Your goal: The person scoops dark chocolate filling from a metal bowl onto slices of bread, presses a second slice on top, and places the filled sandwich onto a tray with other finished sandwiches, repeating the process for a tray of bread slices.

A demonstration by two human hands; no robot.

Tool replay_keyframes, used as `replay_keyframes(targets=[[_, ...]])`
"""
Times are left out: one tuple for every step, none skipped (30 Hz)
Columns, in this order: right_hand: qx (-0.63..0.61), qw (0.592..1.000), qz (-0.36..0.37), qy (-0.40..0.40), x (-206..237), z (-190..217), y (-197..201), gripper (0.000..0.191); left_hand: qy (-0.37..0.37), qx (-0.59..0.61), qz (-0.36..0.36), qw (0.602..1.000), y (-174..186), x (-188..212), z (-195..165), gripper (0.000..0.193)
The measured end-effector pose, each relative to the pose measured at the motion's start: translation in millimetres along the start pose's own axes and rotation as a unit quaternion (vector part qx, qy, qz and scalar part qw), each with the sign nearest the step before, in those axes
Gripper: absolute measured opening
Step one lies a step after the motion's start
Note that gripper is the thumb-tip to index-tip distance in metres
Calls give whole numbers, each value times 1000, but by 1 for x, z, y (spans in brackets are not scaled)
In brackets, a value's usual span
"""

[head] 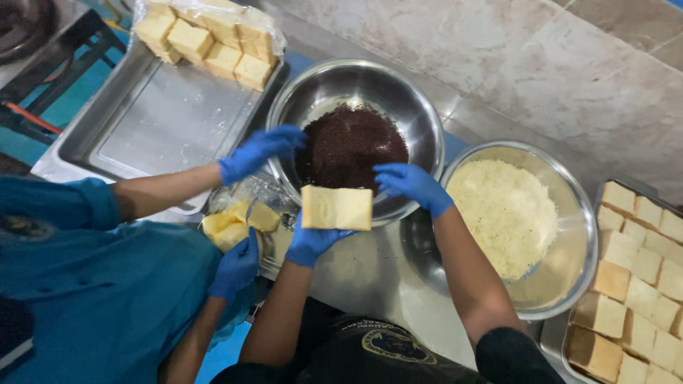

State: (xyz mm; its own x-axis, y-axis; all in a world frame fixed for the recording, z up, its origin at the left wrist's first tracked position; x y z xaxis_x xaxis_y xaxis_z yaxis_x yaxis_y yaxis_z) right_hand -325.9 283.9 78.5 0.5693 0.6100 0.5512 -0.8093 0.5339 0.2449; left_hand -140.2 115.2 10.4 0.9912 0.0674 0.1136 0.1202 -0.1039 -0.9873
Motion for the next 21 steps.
replay_keyframes(targets=[[42,998,-37,8,-14,-3,6,48,-12,-4,-23,1000,0,7,-8,63],[83,994,-73,15,-26,-9,7,47,-24,-9,-47,999,2,15,-16,63],[113,991,-68,14,-40,-16,1,48,-113,-268,-33,956,1,22,-32,65],[144,988,-61,15,-55,-21,-8,48,-195,-506,-16,840,-4,32,-47,69],[176,983,-52,14,-66,-27,-18,48,-261,-706,-2,659,-11,41,-56,75],[226,969,-92,26,-74,-30,-24,48,-252,-640,-15,725,-5,42,-60,74],[277,951,-131,40,-81,-30,-31,48,-245,-569,-29,785,1,41,-63,74],[327,928,-168,55,-85,-28,-38,48,-237,-492,-44,837,8,39,-66,74],[332,931,-144,53,-89,-27,-50,48,-227,-410,-58,881,15,38,-67,73],[337,932,-121,51,-94,-26,-61,48,-222,-343,-70,910,20,37,-70,74],[341,934,-98,49,-97,-25,-69,47,-215,-298,-77,927,25,37,-68,75],[279,957,-60,45,-100,-25,-76,47,-205,-271,-82,937,28,31,-75,76],[216,975,-20,40,-101,-23,-83,47,-197,-262,-80,941,29,34,-71,77],[153,987,19,35,-101,-20,-88,47,-195,-254,-77,944,30,31,-73,78],[212,973,0,89,-98,-11,-92,46,-195,-252,-76,945,29,30,-72,78],[270,952,-19,142,-94,-4,-96,46,-195,-251,-73,945,29,28,-73,79],[325,925,-39,195,-90,4,-99,46,-195,-253,-70,945,27,25,-74,80],[307,941,-9,141,-90,0,-103,45,-196,-255,-68,944,25,24,-74,81],[287,954,21,85,-89,-5,-108,43,-199,-258,-68,943,23,23,-75,82],[268,962,50,31,-89,-10,-112,42,-205,-263,-66,940,21,20,-75,83],[269,961,58,31,-89,-10,-116,40,-213,-280,-62,934,18,19,-76,84]])
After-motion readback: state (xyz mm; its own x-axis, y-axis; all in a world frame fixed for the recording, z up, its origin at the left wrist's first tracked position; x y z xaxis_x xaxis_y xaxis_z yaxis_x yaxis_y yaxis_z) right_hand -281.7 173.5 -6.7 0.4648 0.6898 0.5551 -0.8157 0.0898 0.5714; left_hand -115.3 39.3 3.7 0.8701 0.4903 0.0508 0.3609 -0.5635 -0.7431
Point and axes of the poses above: each hand's wrist, its own x-axis away from the middle knuckle, its own y-axis out of the back of the hand, z = x × y, the point moved 5 cm from there along -x, towards the middle knuckle, and after that the axes turned 10 degrees about -y, right-handed, at the moved point
